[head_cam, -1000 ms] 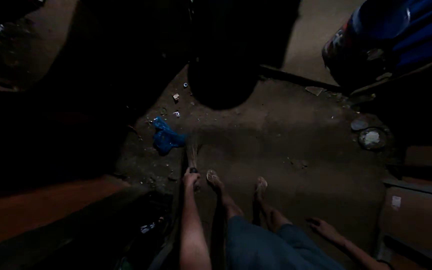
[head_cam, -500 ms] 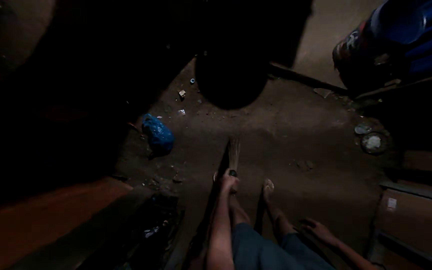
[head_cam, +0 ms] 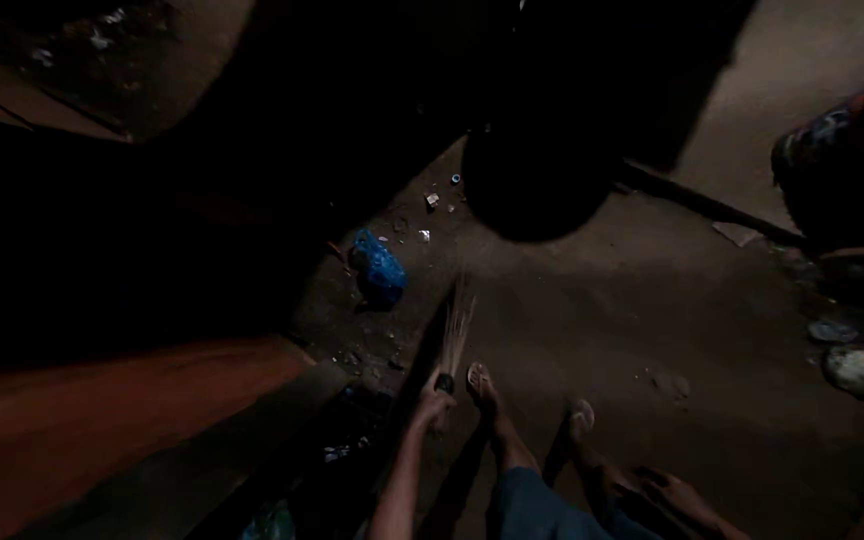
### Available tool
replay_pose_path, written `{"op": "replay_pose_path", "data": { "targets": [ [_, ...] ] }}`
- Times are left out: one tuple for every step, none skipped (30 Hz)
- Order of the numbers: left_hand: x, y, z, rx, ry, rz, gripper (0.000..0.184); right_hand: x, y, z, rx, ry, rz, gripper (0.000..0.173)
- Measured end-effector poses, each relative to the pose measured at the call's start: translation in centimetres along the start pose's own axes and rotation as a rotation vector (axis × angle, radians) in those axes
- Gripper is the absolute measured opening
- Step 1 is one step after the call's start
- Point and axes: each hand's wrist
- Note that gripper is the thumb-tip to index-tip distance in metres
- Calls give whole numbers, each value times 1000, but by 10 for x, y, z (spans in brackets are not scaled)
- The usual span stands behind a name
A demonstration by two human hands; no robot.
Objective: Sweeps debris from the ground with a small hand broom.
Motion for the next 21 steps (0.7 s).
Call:
{"op": "replay_pose_path", "data": {
  "targets": [
    [0,-9,-11,53,-48,-36,89,6,-2,-4,-28,-17,-18,40],
    [3,-11,-29,112,-75,-67,85,20,6,-7,-53,-10,-69,39],
    [8,-8,-52,188,-74,-96,81,31,9,-9,-61,1,-115,38],
    [11,1,-79,261,-44,-113,75,36,7,-11,-67,9,-139,38],
    [14,15,-108,326,21,-117,70,39,2,-12,-73,16,-140,38],
    [14,31,-136,362,103,-118,68,40,-5,-13,-75,23,-130,38],
    [13,52,-159,393,189,-131,64,42,-10,-14,-80,32,-119,38],
    [13,71,-178,421,281,-147,61,44,-14,-14,-82,38,-112,38],
    [16,85,-191,448,379,-162,59,47,-17,-14,-92,43,-106,38],
    [20,96,-200,455,479,-163,58,47,-21,-15,-97,46,-103,37],
    [21,105,-205,430,557,-152,60,48,-27,-18,-106,44,-107,37],
    [23,111,-208,375,621,-121,65,50,-32,-22,-131,40,-118,37],
    [22,114,-209,304,665,-78,72,53,-36,-26,-159,35,-131,37],
    [18,115,-207,226,686,-42,80,56,-42,-30,-187,29,-140,37],
    [13,113,-203,155,681,-25,87,58,-50,-34,-213,23,-148,37],
    [9,105,-197,101,670,-11,93,60,-59,-38,-240,12,-155,37],
    [5,95,-188,66,643,-18,95,61,-70,-42,-274,0,-160,37],
    [1,82,-177,10,601,-28,95,64,-83,-48,-315,-3,-167,37],
    [-7,67,-163,-96,552,-36,94,67,-97,-53,-352,-4,-176,36],
    [-18,51,-147,-238,507,-49,92,70,-111,-59,-390,-5,-191,36],
    [-32,35,-126,-399,473,-68,91,73,-128,-64,-432,-8,-206,36]
  ]
}}
Point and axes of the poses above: each hand's wrist, its own x-axis towards the middle knuckle, its own z-axis out of the palm, y = z × x, and after that the axes turned 7 degrees about -x, right-handed
